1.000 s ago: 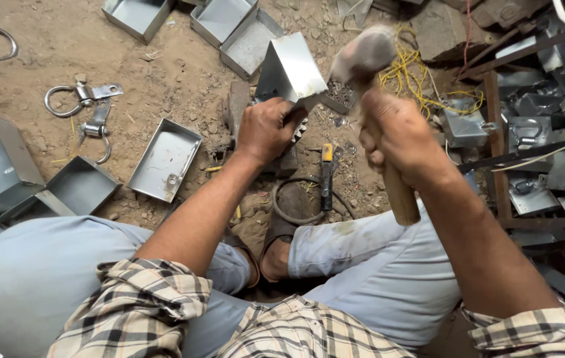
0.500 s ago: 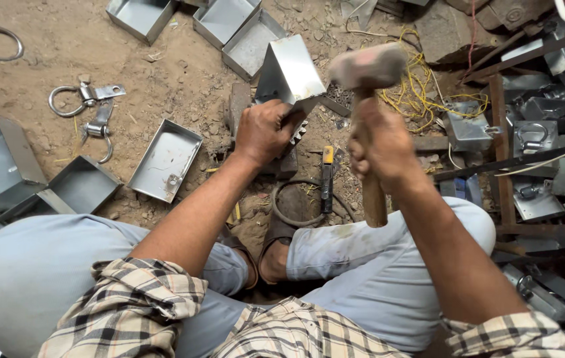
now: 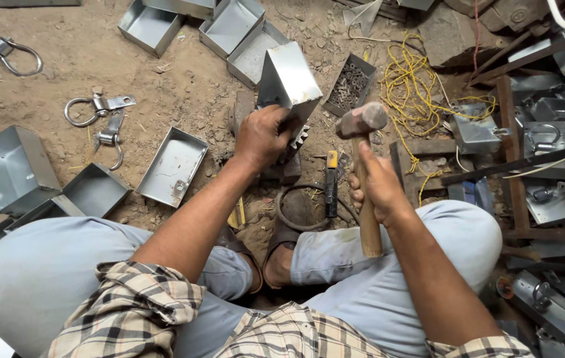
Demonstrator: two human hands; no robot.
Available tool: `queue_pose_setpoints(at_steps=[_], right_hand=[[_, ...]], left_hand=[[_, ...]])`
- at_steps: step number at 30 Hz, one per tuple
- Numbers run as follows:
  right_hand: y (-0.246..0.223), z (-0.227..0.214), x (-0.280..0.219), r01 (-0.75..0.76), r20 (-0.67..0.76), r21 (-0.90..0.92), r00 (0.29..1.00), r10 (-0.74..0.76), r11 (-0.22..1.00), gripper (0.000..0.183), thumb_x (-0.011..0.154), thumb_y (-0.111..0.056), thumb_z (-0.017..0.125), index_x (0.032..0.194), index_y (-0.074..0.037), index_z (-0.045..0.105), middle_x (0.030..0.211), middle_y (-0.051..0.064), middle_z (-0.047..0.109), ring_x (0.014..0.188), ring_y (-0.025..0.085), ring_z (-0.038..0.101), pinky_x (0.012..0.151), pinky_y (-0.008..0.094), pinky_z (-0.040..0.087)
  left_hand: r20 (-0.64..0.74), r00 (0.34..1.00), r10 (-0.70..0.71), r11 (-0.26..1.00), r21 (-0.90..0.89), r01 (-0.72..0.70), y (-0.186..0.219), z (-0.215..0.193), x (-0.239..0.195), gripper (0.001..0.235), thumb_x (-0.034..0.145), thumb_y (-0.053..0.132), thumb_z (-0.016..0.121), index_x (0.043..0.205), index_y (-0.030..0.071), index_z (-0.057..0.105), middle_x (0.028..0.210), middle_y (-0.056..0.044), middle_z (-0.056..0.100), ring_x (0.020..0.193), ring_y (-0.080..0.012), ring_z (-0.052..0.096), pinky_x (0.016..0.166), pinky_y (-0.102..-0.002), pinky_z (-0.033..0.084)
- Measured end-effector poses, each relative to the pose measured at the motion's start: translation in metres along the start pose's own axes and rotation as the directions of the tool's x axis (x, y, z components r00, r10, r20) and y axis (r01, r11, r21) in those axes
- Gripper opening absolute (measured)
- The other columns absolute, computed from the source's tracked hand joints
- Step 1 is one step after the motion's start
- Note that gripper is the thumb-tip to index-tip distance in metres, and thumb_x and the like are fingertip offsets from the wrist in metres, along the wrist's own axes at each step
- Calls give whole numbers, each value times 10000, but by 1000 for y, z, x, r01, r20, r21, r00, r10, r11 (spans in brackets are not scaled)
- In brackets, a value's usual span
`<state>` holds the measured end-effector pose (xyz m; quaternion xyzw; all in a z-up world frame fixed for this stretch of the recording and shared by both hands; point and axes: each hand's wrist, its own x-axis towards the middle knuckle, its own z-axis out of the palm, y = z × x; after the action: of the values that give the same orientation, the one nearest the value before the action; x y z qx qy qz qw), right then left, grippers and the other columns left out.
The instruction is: The person assembles a metal box by hammering the sides, attaching a metal ring with a bracket using a wrench, and welding the components together using a welding torch.
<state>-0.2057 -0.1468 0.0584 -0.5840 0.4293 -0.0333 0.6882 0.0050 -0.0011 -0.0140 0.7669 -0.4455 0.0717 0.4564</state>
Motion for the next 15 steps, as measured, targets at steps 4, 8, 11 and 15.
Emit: queue_pose_setpoints(at_steps=[4, 8, 11, 15], right_hand=[[11, -7, 5, -33, -11, 1, 999, 33, 999, 565, 928, -659, 553, 926, -96, 506, 626, -2, 491, 412, 107, 443, 360, 283, 379], [8, -10, 5, -22, -4, 53, 1000, 22, 998, 565, 931, -655, 569, 926, -92, 512, 622, 0, 481, 410, 108, 446, 371, 281, 394], [3, -12, 1, 28, 24, 99, 999, -30, 995, 569, 929, -647, 581, 929, -81, 514, 623, 4, 488, 412, 110, 453, 373, 286, 404], [1, -12, -1, 44, 3, 76, 999, -45, 996, 560, 931, -640, 581, 918, -87, 495, 614, 1, 484, 408, 106, 451, 363, 286, 405]], left_hand=[[-79, 993, 82, 995, 61, -78, -5, 6, 1, 257, 731, 170, 767, 977, 97, 774, 937, -61, 775, 803, -242, 759, 739, -382, 617], [181, 940, -289, 912, -246, 328, -3, 6, 20, 135, 990, 207, 706, 959, 89, 765, 886, -54, 787, 693, -171, 746, 612, -344, 611], [238, 847, -475, 691, -495, 526, -5, 2, 32, 239, 1015, 236, 701, 925, 15, 714, 842, -90, 777, 689, -176, 748, 579, -332, 619], [350, 685, -639, 299, -707, 640, -22, 6, 27, 180, 959, 200, 676, 978, 23, 696, 879, -67, 766, 705, -151, 753, 543, -293, 618]])
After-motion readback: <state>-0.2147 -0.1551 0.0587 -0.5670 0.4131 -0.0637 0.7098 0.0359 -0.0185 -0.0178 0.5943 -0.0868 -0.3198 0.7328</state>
